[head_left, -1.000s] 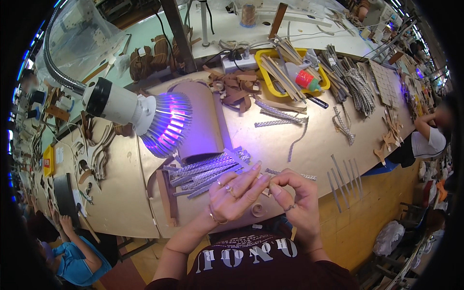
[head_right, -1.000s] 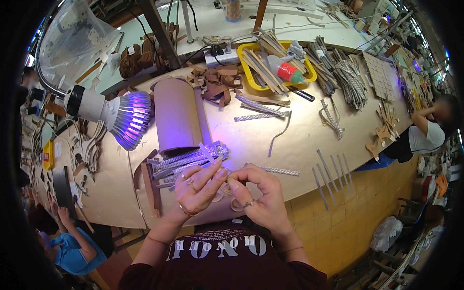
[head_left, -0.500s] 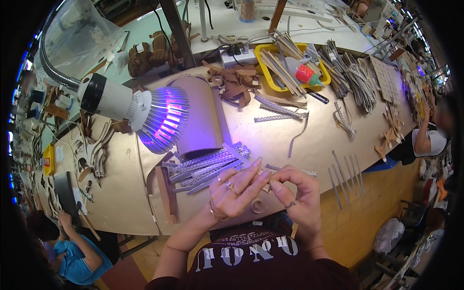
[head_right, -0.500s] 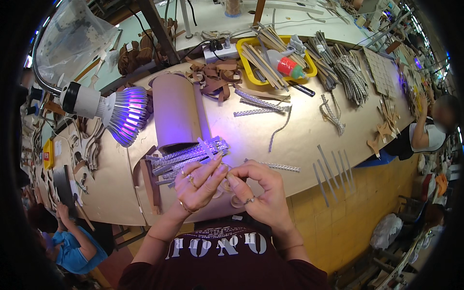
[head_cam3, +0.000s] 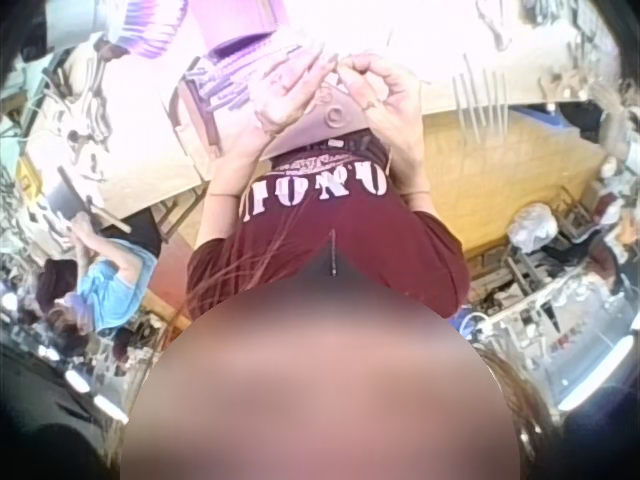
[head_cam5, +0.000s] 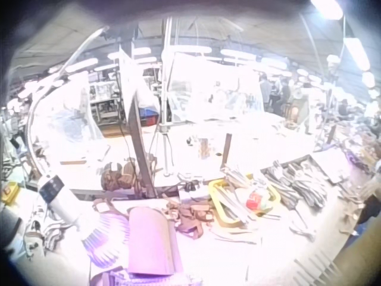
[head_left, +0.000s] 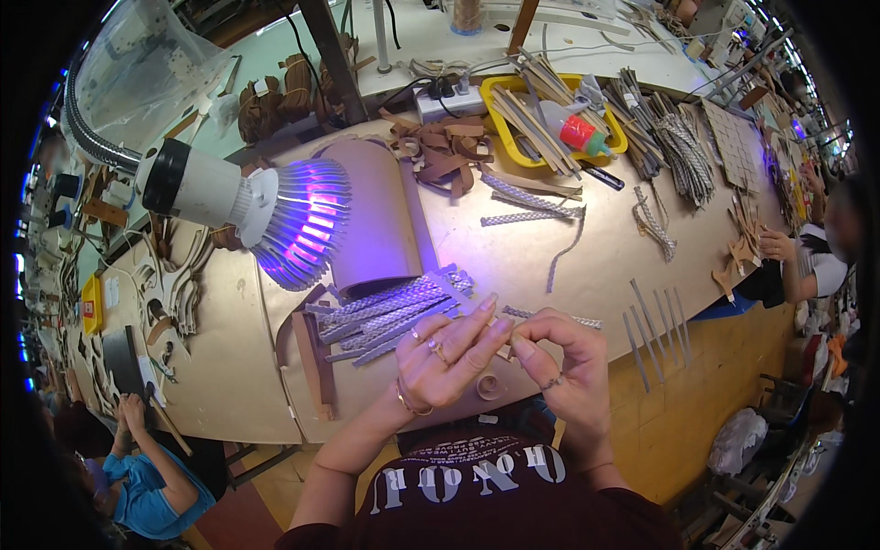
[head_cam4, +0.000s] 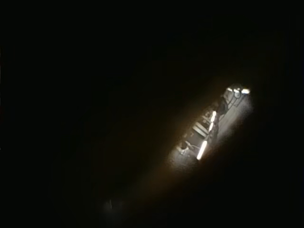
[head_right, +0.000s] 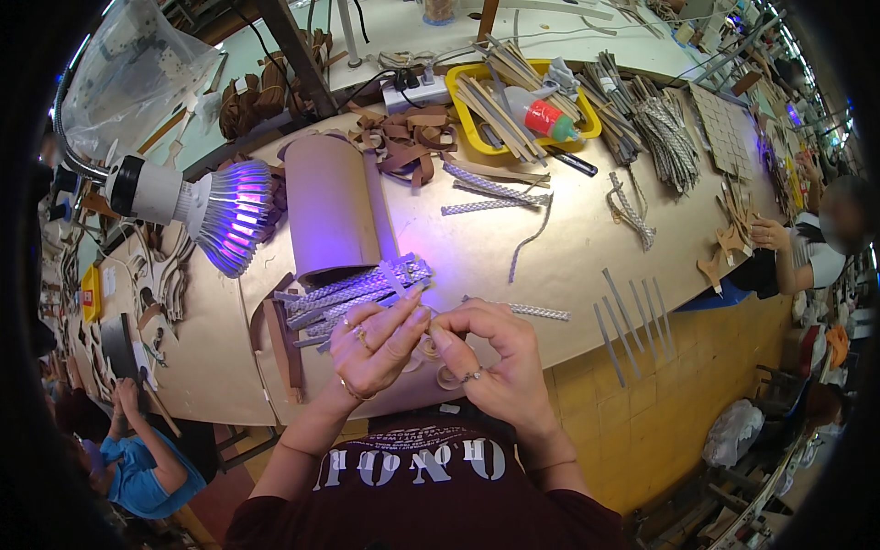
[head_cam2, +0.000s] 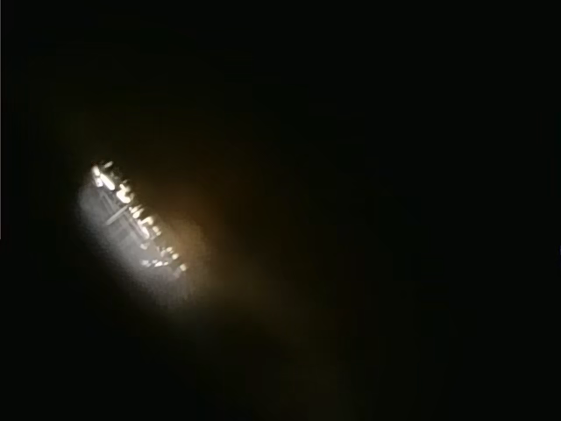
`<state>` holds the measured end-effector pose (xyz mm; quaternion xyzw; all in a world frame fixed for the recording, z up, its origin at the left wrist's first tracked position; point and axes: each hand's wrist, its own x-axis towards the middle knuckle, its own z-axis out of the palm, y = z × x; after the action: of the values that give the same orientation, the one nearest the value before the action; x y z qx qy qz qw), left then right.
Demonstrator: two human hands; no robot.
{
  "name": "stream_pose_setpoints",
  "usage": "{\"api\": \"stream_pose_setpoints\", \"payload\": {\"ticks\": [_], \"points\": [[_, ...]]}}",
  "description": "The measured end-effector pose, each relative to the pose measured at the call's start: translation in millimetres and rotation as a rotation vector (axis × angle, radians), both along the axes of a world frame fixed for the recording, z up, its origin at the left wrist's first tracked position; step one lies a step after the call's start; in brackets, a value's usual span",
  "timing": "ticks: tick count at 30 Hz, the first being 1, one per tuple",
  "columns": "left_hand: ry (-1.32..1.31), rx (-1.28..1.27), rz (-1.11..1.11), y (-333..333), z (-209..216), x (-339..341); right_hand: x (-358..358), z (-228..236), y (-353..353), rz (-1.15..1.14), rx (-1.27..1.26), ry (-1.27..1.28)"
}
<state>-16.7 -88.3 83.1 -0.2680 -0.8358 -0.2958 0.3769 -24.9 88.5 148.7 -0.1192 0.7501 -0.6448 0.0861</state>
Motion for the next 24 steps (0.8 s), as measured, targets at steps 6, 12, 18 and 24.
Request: {"api": "stream_pose_setpoints", "payload": {"ticks": [6, 12, 18, 24], "points": [[-0.064, 0.126, -0.06, 4, -2, -2, -1, -1, 0, 0.016, 0.031, 0.038], [-0.072, 0.085, -0.106, -4, 6, -1, 0, -1, -3, -0.01, 0.049, 0.147], [-0.029, -0.026, -0.087, -8, 10, -4, 3, 2, -3, -0.041, 0.06, 0.091], [-0.021, -0.028, -0.097, -9, 9, -5, 3, -2, -2, -0.048, 0.044, 0.078]]}}
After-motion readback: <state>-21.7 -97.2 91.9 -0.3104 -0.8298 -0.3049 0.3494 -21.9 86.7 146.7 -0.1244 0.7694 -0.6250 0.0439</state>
